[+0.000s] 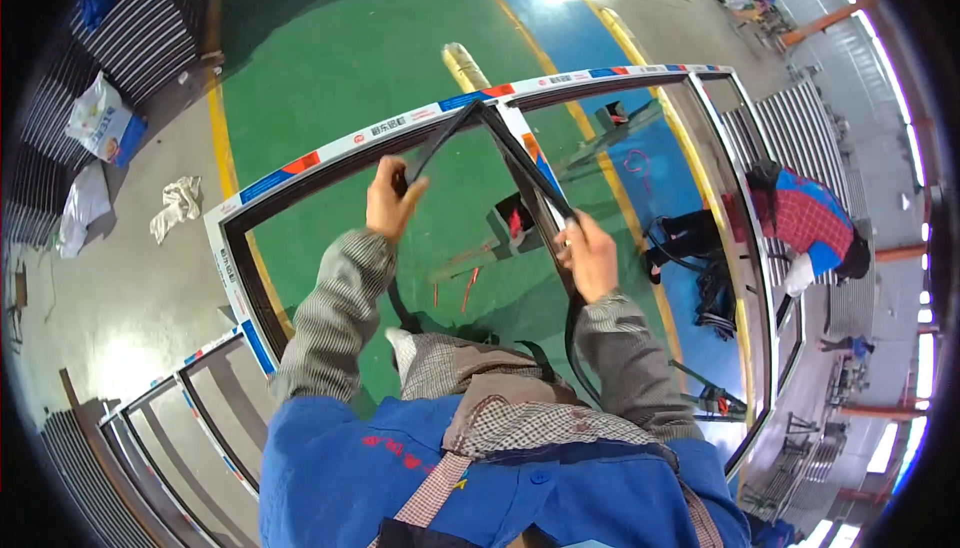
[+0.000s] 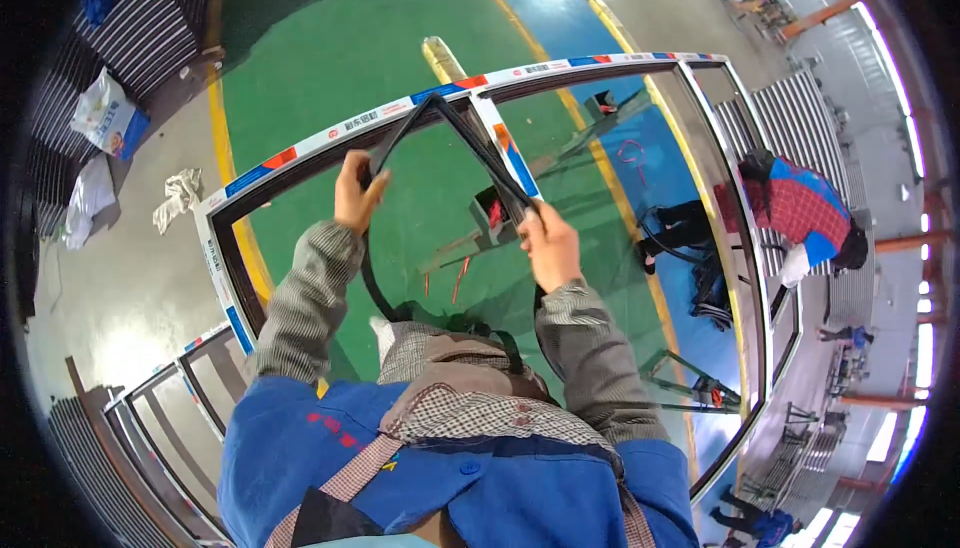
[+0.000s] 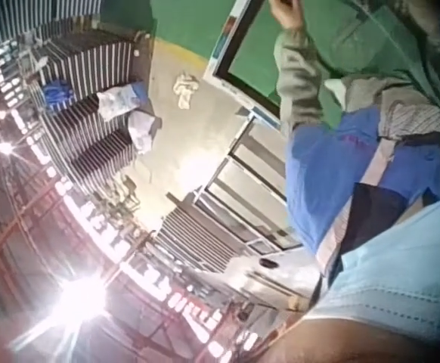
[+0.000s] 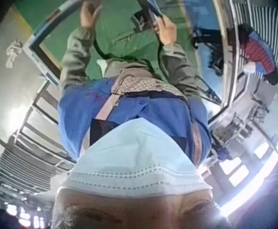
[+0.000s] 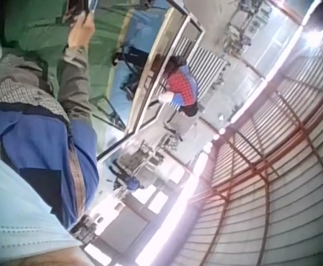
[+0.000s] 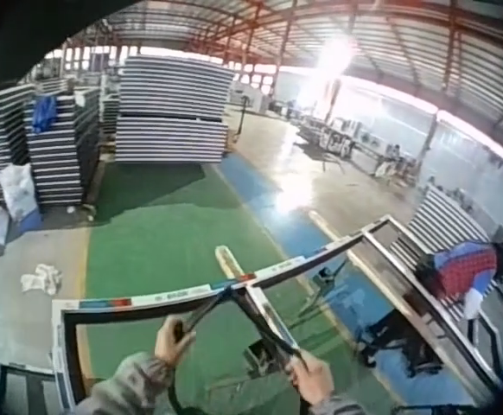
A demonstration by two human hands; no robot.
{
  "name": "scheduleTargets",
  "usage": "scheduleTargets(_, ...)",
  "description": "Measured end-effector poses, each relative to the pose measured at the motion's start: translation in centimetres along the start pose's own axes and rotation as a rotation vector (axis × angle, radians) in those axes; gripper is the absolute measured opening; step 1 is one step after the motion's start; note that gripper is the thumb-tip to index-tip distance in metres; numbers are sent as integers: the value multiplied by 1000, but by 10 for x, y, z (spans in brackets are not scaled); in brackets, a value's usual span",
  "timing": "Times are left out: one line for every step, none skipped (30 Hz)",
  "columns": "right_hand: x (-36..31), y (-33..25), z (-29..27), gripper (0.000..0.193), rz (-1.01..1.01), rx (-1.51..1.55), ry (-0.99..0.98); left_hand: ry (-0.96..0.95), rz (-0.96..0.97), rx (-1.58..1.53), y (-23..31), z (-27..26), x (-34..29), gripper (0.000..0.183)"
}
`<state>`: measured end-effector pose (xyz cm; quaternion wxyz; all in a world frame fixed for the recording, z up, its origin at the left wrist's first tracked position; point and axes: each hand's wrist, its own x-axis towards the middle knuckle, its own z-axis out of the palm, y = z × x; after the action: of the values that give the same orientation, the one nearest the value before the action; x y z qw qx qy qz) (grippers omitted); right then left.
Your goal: Assembling a metal window frame and applying a rubber seal around the edges.
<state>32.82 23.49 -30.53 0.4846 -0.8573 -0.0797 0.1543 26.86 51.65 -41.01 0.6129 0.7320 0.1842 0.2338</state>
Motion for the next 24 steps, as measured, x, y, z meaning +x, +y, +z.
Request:
scheduleTargets(4, 9, 15, 27, -52, -17, 26, 180, 210, 250, -7, 6, 10, 23)
scheduleTargets(11, 25, 24, 26, -145, -133, 97, 264, 303, 354, -11, 14, 20, 22)
scheduleTargets(21, 44, 35, 25, -241, -244, 167, 237, 273, 401, -16, 19, 31, 23)
scheduleTargets(29, 60, 43, 23, -262, -291, 159, 212, 240, 451, -23, 23, 40, 24)
scheduleTargets(33, 71, 53, 24, -245, -366, 181, 187, 124, 495, -33, 31, 47, 26)
scheduleTargets(37, 71, 64, 25, -232, -441, 199, 39, -51, 433, -44, 35, 57, 28)
scheduleTargets(40, 72, 73, 29, -287, -448, 260, -109, -225, 364, -55, 39, 67, 31)
scheduleTargets(47, 76, 83, 29, -294, -444, 235, -190, -234, 264, -84, 39, 74, 40)
scheduleTargets(55, 87, 86, 32, -192, -482, 258, -267, -289, 190, -91, 49, 78, 41)
scheduleTargets(62, 98, 87, 34, -90, -519, 281, -345, -344, 117, -98, 61, 81, 43)
scheduleTargets(65, 105, 88, 35, -130, -561, 327, -346, -421, 50, -99, 72, 82, 46)
scheduleTargets(68, 107, 88, 34, -115, -561, 291, -351, -431, 50, -102, 77, 87, 46)
scheduleTargets(71, 110, 89, 34, -100, -559, 255, -369, -508, 45, -105, 79, 93, 46)
scheduleTargets(76, 106, 90, 32, -8, -596, 234, -385, -581, 39, -108, 84, 99, 47)
scheduleTargets(79, 107, 89, 32, -2, -598, 231, -345, -593, 36, -110, 86, 100, 46)
scheduleTargets(82, 108, 88, 32, -13, -613, 239, -347, -599, 37, -113, 87, 100, 46)
scheduleTargets(85, 109, 88, 31, -24, -628, 250, -325, -588, -1, -117, 88, 100, 46)
scheduleTargets(87, 103, 89, 30, -50, -642, 277, -302, -578, -38, -120, 88, 100, 46)
scheduleTargets(93, 111, 88, 30, -54, -640, 268, -303, -581, -35, -123, 87, 100, 46)
scheduleTargets(100, 121, 83, 30, -51, -642, 269, -292, -541, -103, -122, 90, 100, 46)
scheduleTargets(102, 123, 82, 30, -90, -661, 307, -282, -506, -171, -117, 91, 97, 46)
scheduleTargets(106, 124, 79, 30, -28, -687, 298, -299, -513, -171, -111, 96, 94, 46)
scheduleTargets(107, 120, 76, 30, 40, -713, 287, -345, -571, -215, -95, 101, 88, 47)
scheduleTargets(107, 118, 73, 30, 50, -781, 263, -386, -626, -259, -81, 109, 83, 47)
